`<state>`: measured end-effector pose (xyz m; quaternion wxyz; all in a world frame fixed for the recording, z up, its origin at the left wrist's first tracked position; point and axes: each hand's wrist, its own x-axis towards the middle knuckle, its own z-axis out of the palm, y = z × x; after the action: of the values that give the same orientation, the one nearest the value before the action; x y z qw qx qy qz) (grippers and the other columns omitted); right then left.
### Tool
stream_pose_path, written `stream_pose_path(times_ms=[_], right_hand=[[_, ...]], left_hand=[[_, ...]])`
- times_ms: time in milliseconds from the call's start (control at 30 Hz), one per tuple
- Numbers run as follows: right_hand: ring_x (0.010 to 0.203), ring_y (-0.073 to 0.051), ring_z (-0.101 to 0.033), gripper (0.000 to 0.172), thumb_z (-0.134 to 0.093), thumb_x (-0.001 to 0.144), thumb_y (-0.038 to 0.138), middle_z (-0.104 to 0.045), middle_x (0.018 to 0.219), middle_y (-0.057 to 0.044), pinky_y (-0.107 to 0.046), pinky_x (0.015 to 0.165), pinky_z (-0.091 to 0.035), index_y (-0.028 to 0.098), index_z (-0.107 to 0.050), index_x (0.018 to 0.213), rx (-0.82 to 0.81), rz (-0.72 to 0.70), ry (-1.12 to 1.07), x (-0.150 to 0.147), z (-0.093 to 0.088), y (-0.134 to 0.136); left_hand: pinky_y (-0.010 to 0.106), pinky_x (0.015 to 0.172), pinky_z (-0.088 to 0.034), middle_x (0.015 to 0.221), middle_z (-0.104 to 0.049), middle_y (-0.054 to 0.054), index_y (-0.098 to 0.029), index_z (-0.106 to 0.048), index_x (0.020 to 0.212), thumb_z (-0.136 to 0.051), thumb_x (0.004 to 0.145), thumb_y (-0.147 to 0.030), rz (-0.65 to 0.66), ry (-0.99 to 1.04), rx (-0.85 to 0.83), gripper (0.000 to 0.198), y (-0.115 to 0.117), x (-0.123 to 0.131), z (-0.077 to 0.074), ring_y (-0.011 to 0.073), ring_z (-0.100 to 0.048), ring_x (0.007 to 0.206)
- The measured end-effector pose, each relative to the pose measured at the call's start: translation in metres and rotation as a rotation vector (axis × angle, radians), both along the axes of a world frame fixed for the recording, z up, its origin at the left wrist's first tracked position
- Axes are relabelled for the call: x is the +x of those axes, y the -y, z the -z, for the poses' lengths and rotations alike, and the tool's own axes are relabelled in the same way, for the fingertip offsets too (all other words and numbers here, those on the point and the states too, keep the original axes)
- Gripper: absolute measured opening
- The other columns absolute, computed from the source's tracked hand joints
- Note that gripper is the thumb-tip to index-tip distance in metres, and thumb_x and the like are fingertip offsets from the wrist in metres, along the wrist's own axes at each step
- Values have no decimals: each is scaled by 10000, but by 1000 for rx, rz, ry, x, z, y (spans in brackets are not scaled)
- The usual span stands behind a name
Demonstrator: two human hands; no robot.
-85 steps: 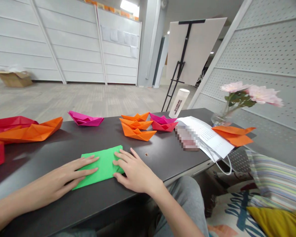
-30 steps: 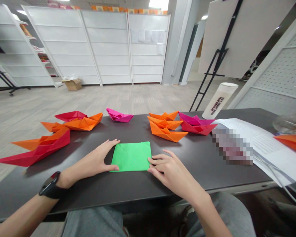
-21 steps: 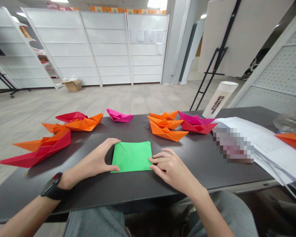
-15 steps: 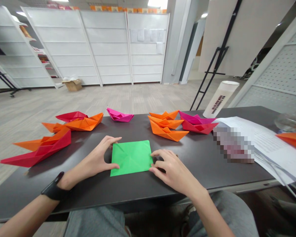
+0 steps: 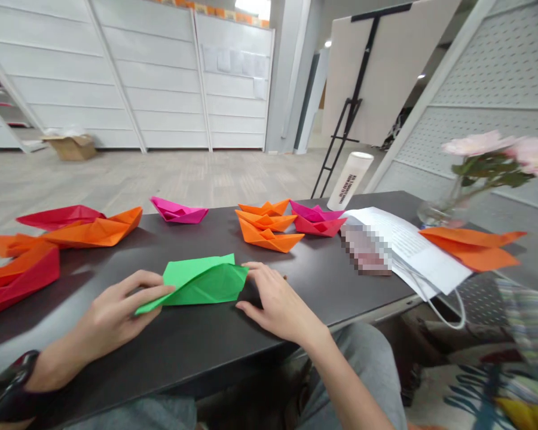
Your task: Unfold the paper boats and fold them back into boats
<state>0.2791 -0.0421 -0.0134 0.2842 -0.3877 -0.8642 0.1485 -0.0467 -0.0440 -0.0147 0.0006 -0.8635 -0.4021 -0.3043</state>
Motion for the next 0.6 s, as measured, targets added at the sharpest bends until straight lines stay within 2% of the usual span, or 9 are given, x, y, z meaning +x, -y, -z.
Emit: stream_pose_path(times_ms=[100, 133, 200, 267, 333, 467, 600], right_hand=[[1369, -264, -436, 674, -652, 880, 319, -448, 1466, -190, -456, 1083, -406, 184, -299, 1438, 33, 48, -82, 2, 3, 0], [1381, -258, -424, 727, -648, 876, 304, -438, 1482, -189, -450, 1093, -394, 189, -250, 1474, 40, 42, -89, 3, 3, 0], [1353, -226, -459, 641, -594, 892, 216, -492, 1456, -145, -409, 1083, -395, 219, -311, 1467, 48, -26, -62, 5, 5, -1], [1264, -194, -537, 461, -505, 890, 93, -593, 1359, -85, -358, 1033, -415, 242, -511, 1326, 57, -126, 3, 6, 6, -2], [1181, -178, -588, 425, -454, 850, 9, -659, 1265, -53, -327, 998, -421, 231, -623, 1171, 40, -187, 66, 7, 7, -3], [1200, -176, -587, 442, -489, 773, 5, -662, 1278, -60, -324, 1038, -388, 198, -635, 1143, -34, -207, 94, 7, 6, -2], [1293, -195, -520, 477, -583, 780, 147, -572, 1400, -91, -385, 1143, -285, 209, -583, 1253, -36, -237, 109, 9, -3, 4]], left_hand=[[324, 856, -544, 1002, -722, 40, -315, -707, 1015, -457, 922, -256, 38, -84, 17, 273, 8, -10, 10, 226, -676, 932], [332, 874, -542, 990, -729, 28, -324, -707, 1001, -453, 912, -254, 77, -111, -7, 278, 10, -11, 11, 230, -675, 927], [314, 880, -543, 948, -736, 7, -335, -700, 974, -468, 877, -217, 197, -180, -54, 278, 10, -8, 12, 213, -673, 886], [275, 876, -542, 963, -737, 4, -335, -693, 980, -503, 825, -174, 306, -261, -78, 294, 9, -1, 10, 192, -678, 882], [274, 912, -532, 1034, -731, 18, -324, -689, 1019, -533, 769, -164, 304, -288, -92, 335, 9, 7, 8, 200, -680, 948], [342, 958, -517, 1105, -717, 38, -310, -687, 1064, -548, 714, -235, 222, -200, -153, 384, 12, 15, 9, 252, -664, 1037], [281, 877, -543, 1078, -730, 16, -315, -698, 1033, -543, 722, -199, 274, -243, -178, 366, 6, 13, 6, 220, -693, 974]])
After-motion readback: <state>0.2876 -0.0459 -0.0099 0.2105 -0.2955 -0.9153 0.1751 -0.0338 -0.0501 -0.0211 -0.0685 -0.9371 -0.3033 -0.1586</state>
